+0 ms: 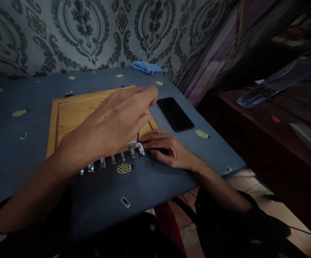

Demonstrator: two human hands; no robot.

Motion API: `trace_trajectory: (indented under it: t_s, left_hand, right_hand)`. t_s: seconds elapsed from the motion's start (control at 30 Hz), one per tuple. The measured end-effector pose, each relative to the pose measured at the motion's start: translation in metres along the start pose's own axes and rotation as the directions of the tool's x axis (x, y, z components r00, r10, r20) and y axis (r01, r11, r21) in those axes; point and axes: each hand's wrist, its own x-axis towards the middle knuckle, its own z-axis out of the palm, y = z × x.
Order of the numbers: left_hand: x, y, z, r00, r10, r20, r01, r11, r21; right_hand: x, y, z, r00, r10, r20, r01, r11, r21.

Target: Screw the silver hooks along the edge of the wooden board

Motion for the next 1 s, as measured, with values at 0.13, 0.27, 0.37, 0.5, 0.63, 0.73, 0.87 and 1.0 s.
trace_trajectory:
  t_s: [0.13, 0.27, 0.37, 0.5, 0.63, 0.73, 0.87, 1.0]
  left_hand:
    - [-0.0025, -0.0025, 0.0050, 1.000, -0.017, 0.005, 0.017, 0.995, 0.101]
    - [-0.0029, -0.0034, 0.0077, 0.999, -0.029, -0.018, 0.031, 0.988, 0.151]
    - [-0.0022, -0.0014, 0.0041, 0.999, -0.008, 0.044, 0.001, 0.990, 0.142]
    - [-0.0020, 0.0012, -0.0015, 0.991, 0.024, 0.133, -0.044, 0.988, 0.150]
    - [-0.0023, -0.0002, 0.0006, 0.996, -0.005, 0.090, -0.012, 0.981, 0.192]
    - [-0.0022, -0.0016, 0.0038, 1.000, -0.003, 0.020, -0.001, 0.979, 0.206]
    - [-0.0020, -0.0017, 0.0042, 0.999, 0.014, 0.048, -0.022, 0.984, 0.177]
    - [-0.0040, -0.0009, 0.0002, 0.998, 0.027, 0.059, -0.031, 0.998, 0.055]
  right_hand:
    - [0.0000, 0.0007, 0.0002, 1.000, -0.019, -0.008, 0.019, 1.000, 0.001]
    - [0.0002, 0.0006, 0.0006, 1.000, -0.026, -0.008, 0.026, 1.000, 0.000]
    - [0.0003, 0.0002, 0.0001, 1.000, -0.023, 0.006, 0.023, 1.000, -0.008]
    - [0.0003, 0.0005, -0.0005, 1.000, -0.027, 0.007, 0.027, 1.000, 0.005]
    - [-0.0004, 0.0015, -0.0001, 1.000, -0.017, -0.001, 0.017, 1.000, 0.001]
    - [-0.0003, 0.0016, 0.0002, 1.000, -0.018, -0.001, 0.018, 1.000, 0.000]
    - [0.0005, 0.0003, -0.0002, 1.000, -0.026, 0.007, 0.026, 1.000, -0.002]
    - [0.0003, -0.0004, -0.0007, 1.000, -0.012, 0.007, 0.012, 1.000, 0.001]
